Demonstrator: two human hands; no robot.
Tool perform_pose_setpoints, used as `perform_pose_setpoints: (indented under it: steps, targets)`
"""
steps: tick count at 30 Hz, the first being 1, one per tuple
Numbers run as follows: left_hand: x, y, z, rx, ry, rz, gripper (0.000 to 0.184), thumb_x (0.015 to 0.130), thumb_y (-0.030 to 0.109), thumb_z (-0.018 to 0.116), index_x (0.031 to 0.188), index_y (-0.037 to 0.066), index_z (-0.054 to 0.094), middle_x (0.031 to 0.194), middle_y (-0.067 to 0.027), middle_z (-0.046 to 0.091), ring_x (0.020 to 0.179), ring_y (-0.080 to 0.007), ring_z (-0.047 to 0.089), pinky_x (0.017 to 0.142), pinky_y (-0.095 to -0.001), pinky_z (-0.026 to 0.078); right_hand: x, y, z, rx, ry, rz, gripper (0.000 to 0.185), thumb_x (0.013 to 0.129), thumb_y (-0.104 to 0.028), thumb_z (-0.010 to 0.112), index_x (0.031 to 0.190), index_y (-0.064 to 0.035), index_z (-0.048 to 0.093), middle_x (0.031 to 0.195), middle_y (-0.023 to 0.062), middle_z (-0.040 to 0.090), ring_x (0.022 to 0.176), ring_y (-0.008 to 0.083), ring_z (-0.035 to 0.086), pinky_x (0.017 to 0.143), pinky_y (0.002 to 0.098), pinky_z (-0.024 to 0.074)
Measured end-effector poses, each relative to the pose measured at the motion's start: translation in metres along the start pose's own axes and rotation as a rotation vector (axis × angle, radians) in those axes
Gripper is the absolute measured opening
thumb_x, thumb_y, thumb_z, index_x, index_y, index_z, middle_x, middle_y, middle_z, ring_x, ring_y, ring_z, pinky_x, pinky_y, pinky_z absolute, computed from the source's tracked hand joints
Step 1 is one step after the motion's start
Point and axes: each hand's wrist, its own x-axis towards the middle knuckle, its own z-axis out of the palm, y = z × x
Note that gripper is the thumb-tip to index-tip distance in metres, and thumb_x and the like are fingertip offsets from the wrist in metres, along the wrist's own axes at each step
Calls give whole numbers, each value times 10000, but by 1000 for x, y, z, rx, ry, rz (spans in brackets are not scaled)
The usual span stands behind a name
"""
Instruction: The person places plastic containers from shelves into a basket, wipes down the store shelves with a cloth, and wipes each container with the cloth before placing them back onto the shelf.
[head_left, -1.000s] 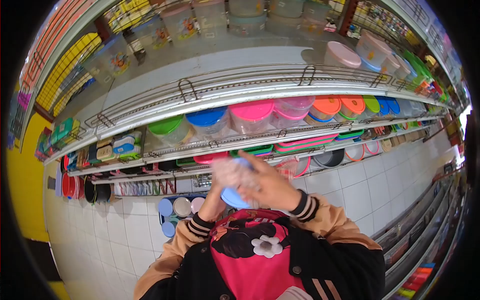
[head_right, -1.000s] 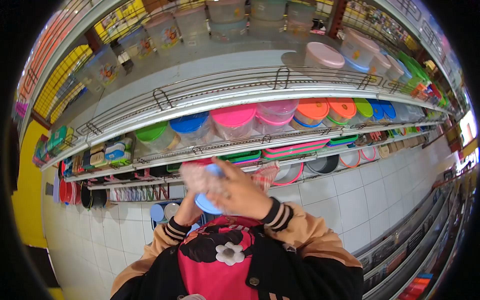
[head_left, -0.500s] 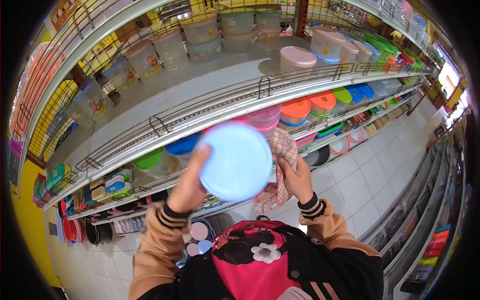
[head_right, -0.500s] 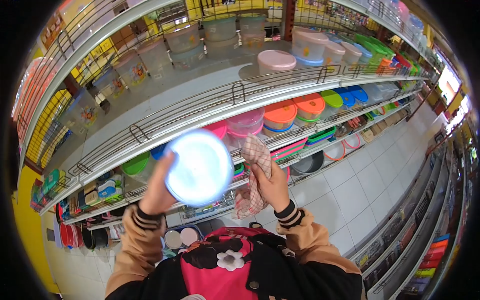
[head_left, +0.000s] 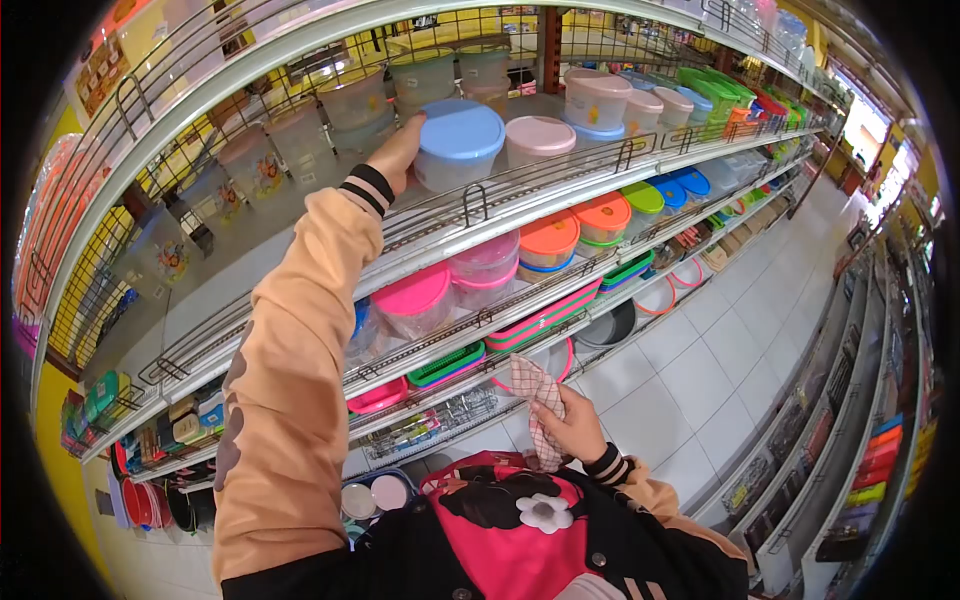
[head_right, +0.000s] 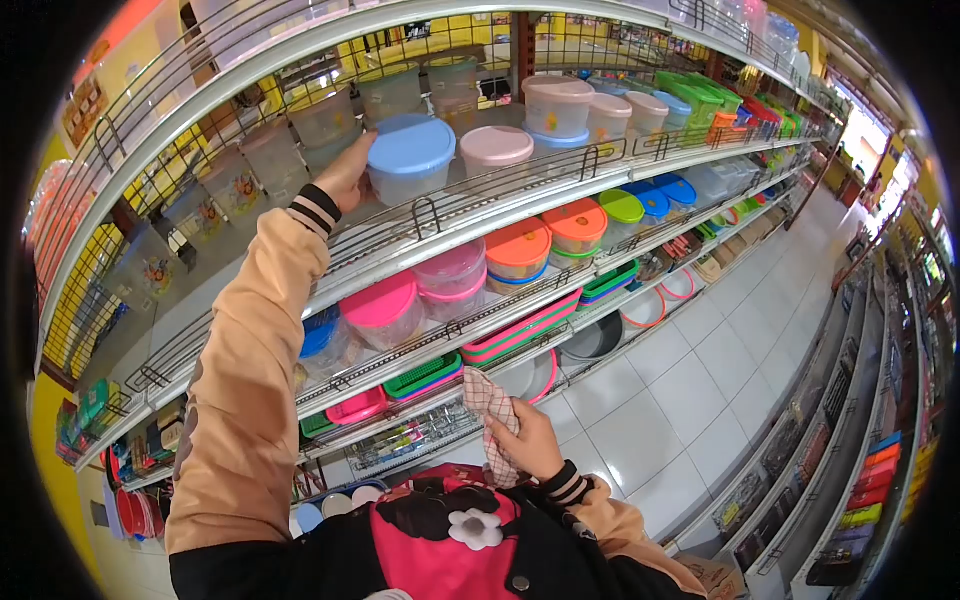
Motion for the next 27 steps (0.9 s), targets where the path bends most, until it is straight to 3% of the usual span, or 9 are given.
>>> perform_pose_setpoints:
  steps: [3,10,12,19,23,24,27]
  targets:
    - [-5,-3,3,112,-37,-115,536,873,553,362,1183,127,463,1087,-71,534,917,-179,502,758,-335,430,-4,12,-4,6,40,-9,247,789,-99,632,1007,9,590,807,77,635,730,96,560,686,261,460]
    - [12,-17,-1,175,-46,-104,525,876,537,386,1174,113,471,1062,-86,543,924,-180,499,784,-313,411,-6,15,-2,-45,31,-24,232,791,-97,625,994,10,592,803,78,635,728,96,561,677,260,461]
    - [-2,-13,7,156,-12,-96,532,869,549,396,1162,113,481,1033,-78,545,905,-175,495,772,-308,409,-5,11,-1,-6,29,-6,245,770,-172,646,950,-14,599,792,164,598,730,293,600,677,329,463]
    - [11,-20,-5,355,25,-39,602,839,618,403,1133,102,508,976,-46,514,856,-176,456,753,-331,395,0,13,9,-40,-46,-23,252,768,-168,645,959,-11,596,811,167,604,754,300,608,683,329,466]
    - [-1,-22,1,288,-16,64,732,812,663,403,1294,114,357,1169,-83,449,990,-213,436,836,-391,369,4,16,20,-44,-105,-74,265,768,-170,643,963,1,585,820,172,605,767,311,609,684,328,467]
    - [-5,-19,-2,394,-71,58,790,805,674,402,1361,132,257,1270,-96,385,1087,-246,419,913,-431,333,5,16,23,-64,-126,-95,265,769,-172,642,957,5,582,823,175,604,769,314,608,684,327,467]
    - [-5,-23,-3,293,-71,29,791,806,674,396,1371,142,248,1320,-133,354,1189,-282,368,967,-444,309,7,10,31,-52,-195,-97,253,772,-179,640,932,7,577,811,182,595,757,323,601,672,332,465]
